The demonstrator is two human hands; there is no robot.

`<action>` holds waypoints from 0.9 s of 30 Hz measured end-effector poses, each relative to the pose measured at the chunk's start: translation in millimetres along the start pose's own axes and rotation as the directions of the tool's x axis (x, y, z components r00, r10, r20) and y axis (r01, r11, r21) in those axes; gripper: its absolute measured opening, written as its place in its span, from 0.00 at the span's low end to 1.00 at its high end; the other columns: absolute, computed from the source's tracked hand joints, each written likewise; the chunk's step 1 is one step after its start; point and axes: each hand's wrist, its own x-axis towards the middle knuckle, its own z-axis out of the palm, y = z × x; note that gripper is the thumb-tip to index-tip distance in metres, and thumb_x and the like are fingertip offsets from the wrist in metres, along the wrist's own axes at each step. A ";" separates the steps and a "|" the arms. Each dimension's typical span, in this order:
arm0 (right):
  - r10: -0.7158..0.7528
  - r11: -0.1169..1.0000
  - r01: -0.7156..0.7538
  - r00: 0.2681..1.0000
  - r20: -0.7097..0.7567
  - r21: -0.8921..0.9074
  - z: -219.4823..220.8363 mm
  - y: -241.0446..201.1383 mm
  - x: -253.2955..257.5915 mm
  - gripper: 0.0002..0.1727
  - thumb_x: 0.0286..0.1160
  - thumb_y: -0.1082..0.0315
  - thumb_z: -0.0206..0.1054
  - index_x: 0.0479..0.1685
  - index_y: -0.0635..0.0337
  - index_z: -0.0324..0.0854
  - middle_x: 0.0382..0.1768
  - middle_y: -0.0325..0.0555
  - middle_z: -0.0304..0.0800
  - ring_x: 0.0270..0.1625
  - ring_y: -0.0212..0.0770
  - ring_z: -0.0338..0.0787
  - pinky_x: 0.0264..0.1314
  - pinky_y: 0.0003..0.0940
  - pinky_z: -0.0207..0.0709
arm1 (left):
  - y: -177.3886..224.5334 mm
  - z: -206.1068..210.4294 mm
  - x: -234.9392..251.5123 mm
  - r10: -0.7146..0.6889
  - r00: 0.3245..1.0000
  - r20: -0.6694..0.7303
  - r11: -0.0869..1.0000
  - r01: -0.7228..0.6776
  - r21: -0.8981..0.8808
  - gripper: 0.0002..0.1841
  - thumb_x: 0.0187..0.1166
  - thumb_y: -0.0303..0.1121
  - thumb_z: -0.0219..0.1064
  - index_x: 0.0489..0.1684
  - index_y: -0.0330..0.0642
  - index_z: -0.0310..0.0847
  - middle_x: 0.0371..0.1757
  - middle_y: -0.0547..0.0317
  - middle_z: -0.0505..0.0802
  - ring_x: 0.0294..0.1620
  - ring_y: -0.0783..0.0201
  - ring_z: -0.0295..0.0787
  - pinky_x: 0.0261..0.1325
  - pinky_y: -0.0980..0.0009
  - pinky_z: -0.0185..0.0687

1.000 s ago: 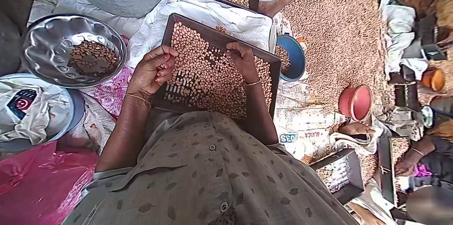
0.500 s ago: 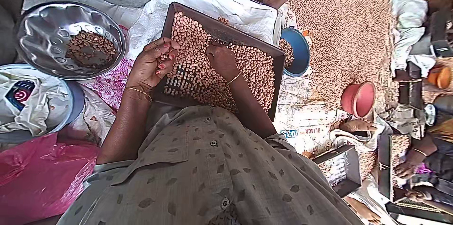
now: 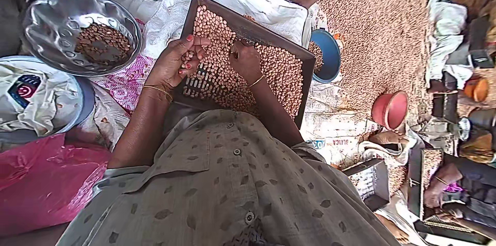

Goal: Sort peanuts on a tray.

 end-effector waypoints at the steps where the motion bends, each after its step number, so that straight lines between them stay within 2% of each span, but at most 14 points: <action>1: 0.004 0.995 0.000 0.999 -0.034 0.099 -3.7 2.4 -0.3 0.11 0.73 0.67 0.66 0.45 0.64 0.88 0.44 0.56 0.93 0.46 0.54 0.94 0.48 0.55 0.84 | -1.2 1.1 0.9 -0.026 1.000 0.005 0.998 0.026 0.051 0.26 0.96 0.42 0.34 0.66 0.46 0.81 0.32 0.71 0.85 0.13 0.81 0.64 0.13 0.88 0.59; 3: -0.092 0.896 0.153 0.982 -0.163 0.416 -17.6 -0.7 -4.0 0.08 0.72 0.72 0.70 0.44 0.67 0.89 0.36 0.51 0.94 0.34 0.40 0.92 0.41 0.37 0.86 | -1.6 4.0 2.2 -0.081 0.997 0.007 0.985 0.079 0.153 0.26 0.96 0.47 0.34 0.66 0.49 0.80 0.31 0.72 0.85 0.13 0.81 0.63 0.13 0.87 0.56; 4: -0.155 0.774 0.219 0.975 -0.158 0.594 -26.8 -7.5 -9.8 0.08 0.74 0.75 0.69 0.48 0.70 0.88 0.38 0.51 0.93 0.35 0.35 0.91 0.42 0.30 0.88 | -2.5 5.4 1.0 -0.106 0.994 0.017 0.979 0.101 0.180 0.26 0.96 0.47 0.33 0.66 0.50 0.79 0.31 0.72 0.85 0.13 0.82 0.63 0.13 0.87 0.56; 5: -0.208 0.648 0.231 0.970 -0.123 0.726 -35.1 -15.5 -16.7 0.11 0.76 0.78 0.67 0.53 0.73 0.85 0.42 0.51 0.93 0.37 0.33 0.92 0.45 0.29 0.89 | -2.8 5.6 -0.2 -0.128 0.991 0.033 0.975 0.119 0.190 0.25 0.96 0.47 0.34 0.64 0.50 0.80 0.31 0.73 0.86 0.13 0.82 0.63 0.13 0.88 0.56; 6: -0.249 0.579 0.219 0.965 -0.085 0.785 -40.8 -20.4 -22.8 0.13 0.76 0.79 0.66 0.57 0.75 0.83 0.45 0.53 0.92 0.39 0.35 0.93 0.46 0.31 0.90 | -1.7 5.8 -0.7 -0.148 0.987 0.055 0.972 0.135 0.193 0.25 0.96 0.47 0.34 0.62 0.51 0.80 0.30 0.73 0.86 0.13 0.83 0.63 0.14 0.88 0.56; 7: -0.266 0.586 0.202 0.963 -0.050 0.785 -42.9 -20.2 -27.1 0.12 0.77 0.79 0.65 0.56 0.75 0.83 0.45 0.53 0.91 0.39 0.35 0.93 0.45 0.32 0.91 | -0.1 6.0 -0.3 -0.160 0.983 0.085 0.972 0.142 0.185 0.25 0.96 0.46 0.34 0.59 0.50 0.81 0.30 0.74 0.85 0.13 0.83 0.62 0.14 0.88 0.55; 10: -0.247 0.818 0.156 0.964 0.093 0.553 -32.8 4.3 -35.6 0.08 0.77 0.76 0.64 0.46 0.70 0.87 0.39 0.53 0.91 0.35 0.39 0.90 0.42 0.36 0.86 | -0.1 1.8 2.3 -0.126 0.982 0.144 0.987 0.110 0.118 0.24 0.95 0.40 0.37 0.51 0.46 0.84 0.24 0.74 0.82 0.10 0.84 0.61 0.11 0.90 0.54; 12: -0.216 0.926 0.145 0.961 0.174 0.349 -21.0 22.1 -42.8 0.08 0.74 0.77 0.66 0.44 0.67 0.89 0.45 0.57 0.93 0.44 0.50 0.93 0.51 0.49 0.86 | -0.1 -0.8 1.4 -0.088 0.987 0.131 0.995 0.080 0.067 0.21 0.94 0.36 0.40 0.47 0.46 0.84 0.21 0.75 0.79 0.10 0.84 0.61 0.11 0.89 0.56; 13: -0.192 0.949 0.138 0.966 0.172 0.284 -15.8 25.9 -47.4 0.08 0.74 0.77 0.66 0.44 0.66 0.90 0.47 0.57 0.91 0.47 0.53 0.93 0.53 0.52 0.86 | -0.1 -1.3 0.7 -0.067 0.991 0.118 0.997 0.063 0.035 0.20 0.94 0.35 0.42 0.45 0.46 0.84 0.19 0.75 0.78 0.10 0.83 0.62 0.11 0.89 0.57; 17: -0.128 0.971 0.105 0.987 0.099 0.213 -9.6 23.1 -58.2 0.10 0.74 0.78 0.65 0.47 0.65 0.90 0.51 0.59 0.89 0.46 0.54 0.92 0.50 0.51 0.86 | -1.2 -1.4 0.5 -0.024 0.993 0.117 0.999 0.028 -0.035 0.17 0.92 0.32 0.44 0.42 0.48 0.83 0.18 0.76 0.74 0.10 0.83 0.62 0.11 0.89 0.57; 20: -0.191 0.909 0.194 0.980 -0.045 0.368 -4.6 15.5 -58.2 0.07 0.75 0.74 0.66 0.43 0.65 0.89 0.47 0.56 0.90 0.40 0.46 0.91 0.43 0.40 0.87 | -0.5 -2.0 -0.2 -0.008 0.994 0.109 0.998 0.014 -0.058 0.17 0.93 0.32 0.45 0.42 0.49 0.82 0.17 0.77 0.73 0.10 0.83 0.60 0.10 0.89 0.55; 22: -0.282 0.849 0.279 0.957 -0.062 0.450 0.3 4.0 -58.8 0.06 0.75 0.74 0.68 0.41 0.66 0.89 0.45 0.56 0.91 0.38 0.44 0.91 0.41 0.37 0.87 | -0.9 -3.0 -1.3 0.004 0.995 0.099 0.998 0.002 -0.069 0.17 0.93 0.32 0.44 0.43 0.49 0.83 0.17 0.77 0.73 0.09 0.83 0.60 0.10 0.88 0.55; 25: -0.388 0.889 0.362 0.921 0.043 0.281 12.2 -9.2 -58.2 0.07 0.77 0.74 0.66 0.44 0.66 0.90 0.45 0.58 0.89 0.44 0.54 0.93 0.44 0.49 0.87 | -0.2 -3.3 0.3 0.039 0.997 0.069 0.994 -0.032 -0.104 0.17 0.94 0.32 0.43 0.45 0.49 0.82 0.18 0.77 0.73 0.10 0.83 0.61 0.11 0.88 0.56; 27: -0.412 0.902 0.397 0.909 0.066 0.169 16.0 -13.9 -57.8 0.08 0.78 0.74 0.66 0.46 0.65 0.91 0.47 0.60 0.89 0.46 0.57 0.93 0.43 0.50 0.88 | -0.4 -4.7 1.3 0.052 0.997 0.061 0.990 -0.044 -0.135 0.17 0.93 0.31 0.44 0.46 0.49 0.82 0.19 0.76 0.74 0.11 0.82 0.62 0.12 0.88 0.57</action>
